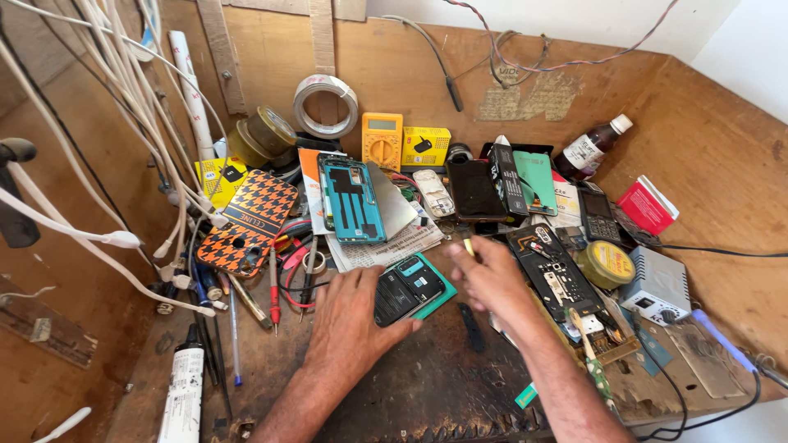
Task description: The person uses a small screwdriver to repeatedly tighten screws on the back of a disassembled smartphone. The phone is held steady with the left hand while the right hand turns the tool. The person briefly lifts the phone to inspect the back before continuing to work on the same area.
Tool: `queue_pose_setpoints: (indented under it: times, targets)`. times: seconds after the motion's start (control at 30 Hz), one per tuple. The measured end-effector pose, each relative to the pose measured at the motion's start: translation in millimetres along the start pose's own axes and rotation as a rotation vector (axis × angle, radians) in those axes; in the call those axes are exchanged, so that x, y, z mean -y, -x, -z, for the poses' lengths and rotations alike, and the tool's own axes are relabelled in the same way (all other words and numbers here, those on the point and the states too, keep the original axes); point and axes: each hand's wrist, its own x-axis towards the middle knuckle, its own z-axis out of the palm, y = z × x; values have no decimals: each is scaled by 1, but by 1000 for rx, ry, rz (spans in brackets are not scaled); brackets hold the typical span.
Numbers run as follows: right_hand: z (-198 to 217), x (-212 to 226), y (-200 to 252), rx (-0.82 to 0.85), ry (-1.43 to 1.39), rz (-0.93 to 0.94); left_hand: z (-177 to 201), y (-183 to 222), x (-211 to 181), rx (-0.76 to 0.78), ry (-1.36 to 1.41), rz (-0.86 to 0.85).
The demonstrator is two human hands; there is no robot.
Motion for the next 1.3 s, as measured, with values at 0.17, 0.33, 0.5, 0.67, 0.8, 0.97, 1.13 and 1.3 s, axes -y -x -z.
queue_pose_setpoints:
  times: [0.17,0.33,0.5,0.67,0.8,0.97,1.13,1.3]
  targets:
    - [12,-11,0,-26,-23,-2,7,5,-2,82,-1,62]
    - [13,-24,0,-33,-30,-33,5,5,0,92,21,93]
    - [11,-25,2,-101,91,-51,2,7,1,96,45,107]
    - [12,-32,2,-131,185,1,-2,10,4,25,91,98]
    - [11,-37,1,-129,208,38,-2,10,2,55,65,105]
    - [6,-34,6,-135,231,-65,-2,7,0,27,61,114]
    - [6,-31,10,-128,230,-79,-7,9,1,-109,154,17]
    - [7,-32,10,-132,226,-98,-8,13,4,-98,139,-1]
